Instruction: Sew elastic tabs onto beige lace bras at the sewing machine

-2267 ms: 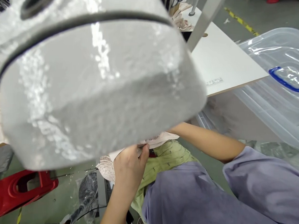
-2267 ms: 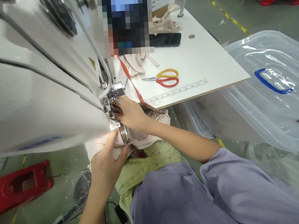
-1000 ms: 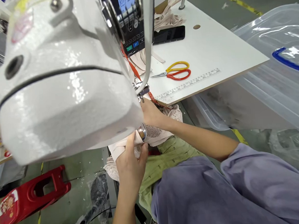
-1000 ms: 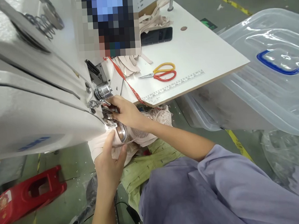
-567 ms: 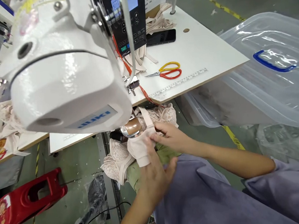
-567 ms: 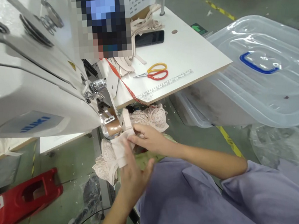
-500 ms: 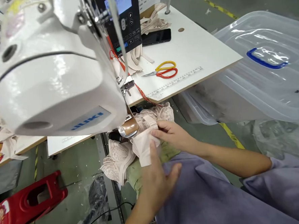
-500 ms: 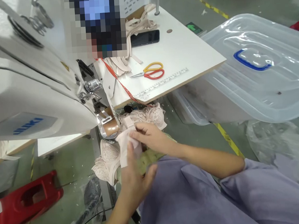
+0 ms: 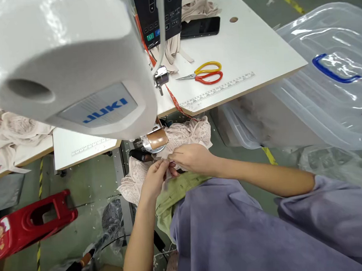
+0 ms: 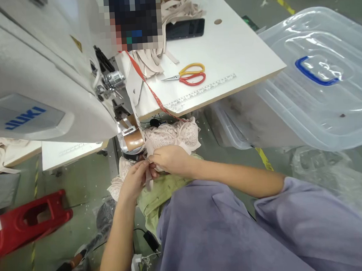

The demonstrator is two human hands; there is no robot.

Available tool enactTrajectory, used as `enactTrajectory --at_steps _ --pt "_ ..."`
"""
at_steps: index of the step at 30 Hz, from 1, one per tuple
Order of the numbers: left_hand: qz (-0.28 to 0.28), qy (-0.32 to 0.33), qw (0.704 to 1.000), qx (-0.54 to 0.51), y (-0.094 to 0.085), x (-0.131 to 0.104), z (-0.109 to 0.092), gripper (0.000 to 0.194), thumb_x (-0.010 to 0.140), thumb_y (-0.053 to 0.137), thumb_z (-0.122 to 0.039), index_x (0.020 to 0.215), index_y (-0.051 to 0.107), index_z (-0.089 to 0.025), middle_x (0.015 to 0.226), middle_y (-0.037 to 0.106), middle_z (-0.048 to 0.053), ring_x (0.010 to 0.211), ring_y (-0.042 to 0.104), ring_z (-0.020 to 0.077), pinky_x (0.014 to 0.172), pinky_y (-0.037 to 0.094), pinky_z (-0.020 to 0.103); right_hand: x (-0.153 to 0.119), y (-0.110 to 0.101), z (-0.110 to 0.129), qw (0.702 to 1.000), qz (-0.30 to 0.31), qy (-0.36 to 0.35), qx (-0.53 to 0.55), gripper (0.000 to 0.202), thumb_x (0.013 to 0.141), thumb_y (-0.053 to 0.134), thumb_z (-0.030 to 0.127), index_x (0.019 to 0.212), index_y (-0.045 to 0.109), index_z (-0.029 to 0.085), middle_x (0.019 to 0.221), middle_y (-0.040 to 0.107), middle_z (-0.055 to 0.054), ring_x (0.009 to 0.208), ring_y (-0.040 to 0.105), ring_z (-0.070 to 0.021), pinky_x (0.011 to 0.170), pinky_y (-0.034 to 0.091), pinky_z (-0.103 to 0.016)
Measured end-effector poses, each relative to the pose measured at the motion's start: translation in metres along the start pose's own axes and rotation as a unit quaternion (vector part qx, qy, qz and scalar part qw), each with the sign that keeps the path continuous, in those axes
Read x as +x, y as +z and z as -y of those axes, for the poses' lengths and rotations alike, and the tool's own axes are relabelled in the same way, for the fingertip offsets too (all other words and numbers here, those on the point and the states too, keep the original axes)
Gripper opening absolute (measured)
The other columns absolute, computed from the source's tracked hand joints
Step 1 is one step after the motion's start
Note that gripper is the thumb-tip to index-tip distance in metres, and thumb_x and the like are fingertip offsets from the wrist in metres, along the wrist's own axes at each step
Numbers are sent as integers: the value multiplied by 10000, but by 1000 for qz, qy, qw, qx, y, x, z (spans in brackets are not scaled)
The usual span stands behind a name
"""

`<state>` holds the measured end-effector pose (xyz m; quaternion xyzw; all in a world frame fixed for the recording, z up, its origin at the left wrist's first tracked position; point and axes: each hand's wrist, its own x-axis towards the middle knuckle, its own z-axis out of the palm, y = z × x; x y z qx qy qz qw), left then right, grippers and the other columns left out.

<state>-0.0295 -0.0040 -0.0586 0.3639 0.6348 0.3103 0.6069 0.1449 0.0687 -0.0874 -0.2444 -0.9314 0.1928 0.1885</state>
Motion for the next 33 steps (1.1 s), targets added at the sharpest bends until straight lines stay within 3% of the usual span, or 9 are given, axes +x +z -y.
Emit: enactTrajectory --at_steps 2,6,13,22,24,26,29,31,33 --pt "31 -15 991 -130 0 4 8 442 816 646 -613 769 627 -174 547 502 -23 570 558 169 624 495 316 -2 5 -3 998 -52 -12 26 249 998 467 202 1041 710 167 884 704 -78 825 635 -205 698 457 -324" --pt "-24 26 989 -146 3 -4 11 414 839 670 -570 735 607 -174 649 563 -10 610 513 119 629 442 251 -7 1 -2 978 -149 73 128 255 946 590 291 1178 659 211 1121 681 -105 1041 635 -241 882 518 -386" --pt "-99 104 988 49 4 -18 -1 347 979 527 -434 804 669 -170 642 576 -13 637 520 132 627 408 241 -5 2 8 981 -130 97 109 294 975 593 403 1142 700 187 1054 705 -97 957 668 -219 792 531 -352" --pt "-120 79 989 40 9 -8 3 406 941 551 -528 786 645 -165 672 630 14 624 574 145 603 447 246 -8 14 9 987 -136 20 83 217 991 535 247 928 741 222 909 742 -50 857 671 -188 733 501 -318" --pt "-122 57 991 12 6 -2 9 421 891 618 -561 747 616 -165 636 601 -5 562 515 121 555 405 233 -7 10 -12 990 -108 -13 91 213 991 543 280 948 744 224 940 752 -45 863 681 -178 738 507 -304" --pt "-118 46 992 -15 1 3 16 432 874 643 -566 715 590 -168 606 548 -31 521 436 93 522 350 219 0 -7 -54 992 -98 20 72 243 1001 514 295 1058 738 221 1033 754 -57 932 687 -180 784 521 -297" --pt "-110 50 991 -52 -6 7 20 435 860 664 -565 714 585 -163 613 515 -43 513 383 74 509 308 209 22 -59 -139 956 -163 230 -87 398 995 380 162 1300 634 146 1292 666 -153 1198 598 -252 989 474 -387" --pt "-99 49 990 -87 -7 7 19 435 837 692 -564 727 590 -155 644 532 -37 516 370 64 505 295 204 40 -96 -190 933 -61 306 -182 490 966 365 128 1432 506 73 1384 582 -226 1269 534 -305 1027 434 -429" --pt "-83 38 987 -129 -5 4 16 420 821 719 -545 763 604 -145 692 563 -24 533 385 58 510 301 198 54 -122 -221 932 8 305 -197 457 948 439 172 1374 558 59 1276 628 -247 1144 590 -324 954 456 -415"
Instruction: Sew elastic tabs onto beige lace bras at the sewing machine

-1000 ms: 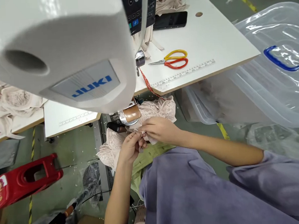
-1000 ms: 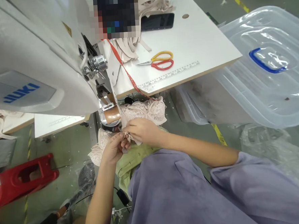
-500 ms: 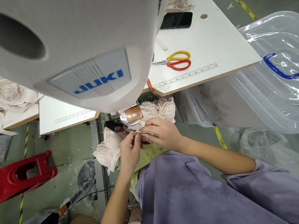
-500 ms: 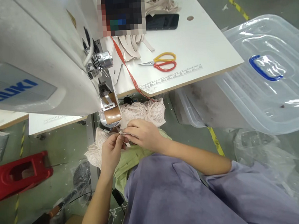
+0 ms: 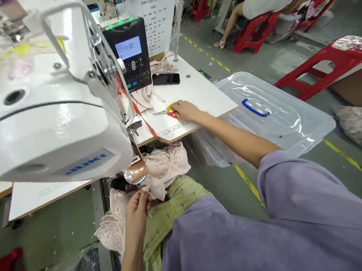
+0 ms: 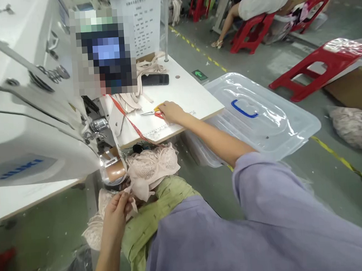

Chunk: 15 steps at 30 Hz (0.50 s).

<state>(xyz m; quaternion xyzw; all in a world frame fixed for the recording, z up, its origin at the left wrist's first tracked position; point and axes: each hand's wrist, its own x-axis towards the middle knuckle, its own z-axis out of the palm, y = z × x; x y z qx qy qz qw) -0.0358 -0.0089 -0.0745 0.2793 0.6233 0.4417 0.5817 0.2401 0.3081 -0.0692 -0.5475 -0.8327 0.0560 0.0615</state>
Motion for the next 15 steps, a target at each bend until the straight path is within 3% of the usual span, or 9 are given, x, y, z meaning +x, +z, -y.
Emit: enactTrajectory --at_steps 2,4,6,9,10,13,15 --pt "8 -12 999 -36 2 -4 -3 398 820 731 -513 772 609 -138 709 571 -17 549 401 57 517 310 194 8 -6 -8 999 38 -35 -8 413 935 499 236 1292 616 64 1169 659 -239 1022 623 -312 884 465 -389" --pt "13 -17 997 -71 2 -8 -5 374 814 736 -480 752 605 -135 709 571 -15 551 405 54 514 312 192 -7 -5 -4 996 58 -66 -12 416 938 508 298 1259 621 58 1136 661 -238 978 628 -305 847 464 -381" --pt "6 -19 994 -103 0 -11 -6 364 791 743 -465 732 595 -138 706 572 -14 547 414 54 513 322 194 -43 -3 5 995 58 -81 3 439 952 479 351 1264 604 69 1156 659 -233 968 634 -300 811 470 -379" --pt "-7 -33 990 -140 -6 -11 -7 367 745 759 -470 742 591 -143 712 585 -5 549 447 62 526 363 205 -118 -5 28 995 51 -41 80 402 920 533 402 1219 639 155 1088 707 -197 875 660 -279 747 491 -382" --pt "-8 -38 988 -148 -7 -11 -7 368 736 763 -470 750 595 -143 719 591 -1 552 454 64 528 370 208 -144 -7 39 990 79 -48 110 372 900 562 393 1196 655 188 1075 719 -183 852 667 -263 729 503 -374" --pt "-3 -45 987 -153 -8 -11 -9 355 751 762 -465 779 620 -141 736 601 4 563 462 66 527 370 202 -208 -12 79 959 144 -141 199 390 826 662 402 1189 651 259 1138 714 -132 836 692 -241 671 541 -349" --pt "3 -41 991 -131 -7 -12 -11 332 796 735 -461 793 639 -143 739 602 2 576 466 67 540 378 197 -229 -12 105 948 155 -172 220 377 846 635 378 1198 641 244 1163 707 -113 814 703 -228 643 546 -341"
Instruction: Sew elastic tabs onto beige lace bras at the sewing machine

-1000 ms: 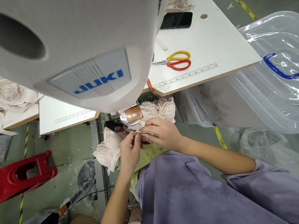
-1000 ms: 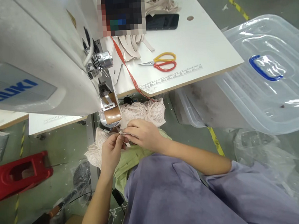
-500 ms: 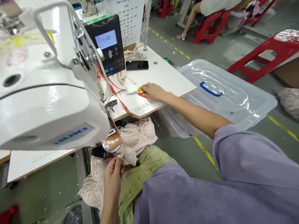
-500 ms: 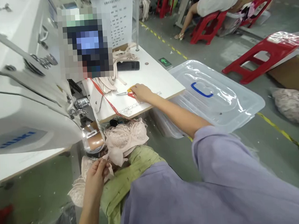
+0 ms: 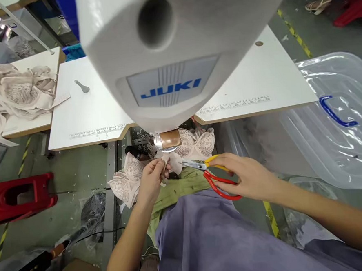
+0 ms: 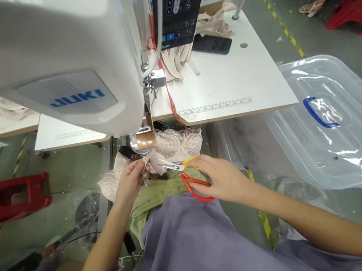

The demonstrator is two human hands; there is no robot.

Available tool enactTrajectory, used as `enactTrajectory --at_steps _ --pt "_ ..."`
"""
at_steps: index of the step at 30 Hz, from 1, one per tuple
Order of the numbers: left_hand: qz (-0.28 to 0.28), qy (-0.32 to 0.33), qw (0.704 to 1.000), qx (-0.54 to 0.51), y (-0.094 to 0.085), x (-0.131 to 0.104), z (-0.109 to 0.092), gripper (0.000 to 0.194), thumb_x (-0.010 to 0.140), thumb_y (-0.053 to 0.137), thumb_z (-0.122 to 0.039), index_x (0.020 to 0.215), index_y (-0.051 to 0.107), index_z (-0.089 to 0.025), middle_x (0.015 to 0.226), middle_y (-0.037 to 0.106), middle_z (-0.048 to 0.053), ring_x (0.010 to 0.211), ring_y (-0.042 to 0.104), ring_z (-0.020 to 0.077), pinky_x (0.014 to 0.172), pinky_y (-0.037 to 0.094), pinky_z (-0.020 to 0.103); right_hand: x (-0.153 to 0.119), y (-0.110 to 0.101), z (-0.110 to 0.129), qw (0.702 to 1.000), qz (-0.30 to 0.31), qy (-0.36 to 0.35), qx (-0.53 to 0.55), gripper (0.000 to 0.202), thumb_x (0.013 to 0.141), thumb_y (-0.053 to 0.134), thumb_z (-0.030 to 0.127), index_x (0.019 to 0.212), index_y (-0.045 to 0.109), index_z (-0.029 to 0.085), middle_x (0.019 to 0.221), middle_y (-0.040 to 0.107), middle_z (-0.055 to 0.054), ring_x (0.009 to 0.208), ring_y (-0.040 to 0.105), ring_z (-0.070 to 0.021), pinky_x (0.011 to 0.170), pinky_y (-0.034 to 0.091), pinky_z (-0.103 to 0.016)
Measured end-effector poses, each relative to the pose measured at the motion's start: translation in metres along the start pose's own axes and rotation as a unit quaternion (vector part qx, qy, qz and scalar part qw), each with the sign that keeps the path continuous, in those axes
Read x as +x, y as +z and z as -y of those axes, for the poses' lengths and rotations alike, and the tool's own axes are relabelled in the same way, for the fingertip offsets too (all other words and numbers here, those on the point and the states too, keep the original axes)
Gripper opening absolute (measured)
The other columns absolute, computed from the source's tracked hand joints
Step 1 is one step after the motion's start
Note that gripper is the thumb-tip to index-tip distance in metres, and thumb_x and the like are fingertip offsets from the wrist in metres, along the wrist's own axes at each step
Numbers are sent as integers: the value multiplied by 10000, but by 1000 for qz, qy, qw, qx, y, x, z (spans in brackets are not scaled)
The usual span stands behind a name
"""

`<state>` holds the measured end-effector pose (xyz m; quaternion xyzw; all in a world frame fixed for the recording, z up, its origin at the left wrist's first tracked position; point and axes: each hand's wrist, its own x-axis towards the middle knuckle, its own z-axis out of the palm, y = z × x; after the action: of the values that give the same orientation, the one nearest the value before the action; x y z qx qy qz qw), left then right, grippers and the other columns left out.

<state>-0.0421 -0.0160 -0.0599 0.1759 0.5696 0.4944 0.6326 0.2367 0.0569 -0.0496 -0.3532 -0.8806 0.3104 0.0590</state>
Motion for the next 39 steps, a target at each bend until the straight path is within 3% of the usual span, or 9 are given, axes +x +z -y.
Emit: enactTrajectory --at_steps 3,6,10,14,17,22,26,32,39 --pt "7 20 998 58 2 -1 1 314 865 671 -451 783 650 -148 745 604 4 598 474 74 566 394 197 10 15 19 1000 -22 -14 -5 356 892 590 375 1204 634 209 1168 707 -112 877 712 -241 667 550 -340" --pt "2 39 994 99 3 -2 4 307 889 634 -446 794 662 -156 749 615 7 611 484 88 577 403 208 27 21 20 999 -19 -26 -1 354 910 598 391 1214 631 211 1164 710 -106 940 706 -249 691 542 -335" --pt "-13 33 992 118 2 -5 3 244 874 611 -382 785 671 -163 720 611 6 602 474 101 569 402 224 33 22 15 999 23 -34 33 356 950 575 396 1255 623 217 1131 715 -96 869 696 -217 661 508 -305" --pt "7 16 998 56 0 -6 -1 187 815 603 -278 678 616 -153 658 559 -9 549 420 76 536 344 211 24 19 10 998 10 -26 57 334 967 535 411 1232 651 244 916 711 -54 728 660 -191 613 474 -292" --pt "9 14 1000 3 -3 -5 0 277 817 662 -352 651 548 -162 600 506 -39 492 359 54 497 279 203 17 18 10 996 -11 4 85 322 899 598 392 1176 661 242 892 696 -42 651 620 -171 585 463 -288" --pt "-15 35 999 -17 -5 -1 6 392 777 761 -449 650 513 -172 547 468 -70 461 344 41 486 272 194 22 22 22 992 2 6 125 392 767 690 351 1132 627 225 1017 699 -62 735 645 -187 656 501 -309" --pt "-38 69 996 30 -5 -1 8 364 803 761 -455 688 593 -153 612 578 -28 496 458 57 505 344 202 34 28 29 990 18 21 141 405 783 689 373 1160 629 235 1022 696 -62 794 662 -199 700 515 -319" --pt "-61 101 984 130 -10 -4 8 292 902 655 -399 741 619 -159 673 617 -15 553 534 84 558 429 217 51 30 30 986 43 31 158 385 855 661 392 1216 660 258 1094 710 -61 854 677 -206 724 521 -324" --pt "-69 117 985 106 -12 -3 12 331 919 652 -417 718 583 -163 622 543 -38 518 419 61 515 331 205 42 25 25 989 32 38 138 354 909 597 432 1216 704 291 944 740 -40 742 681 -190 642 503 -302"
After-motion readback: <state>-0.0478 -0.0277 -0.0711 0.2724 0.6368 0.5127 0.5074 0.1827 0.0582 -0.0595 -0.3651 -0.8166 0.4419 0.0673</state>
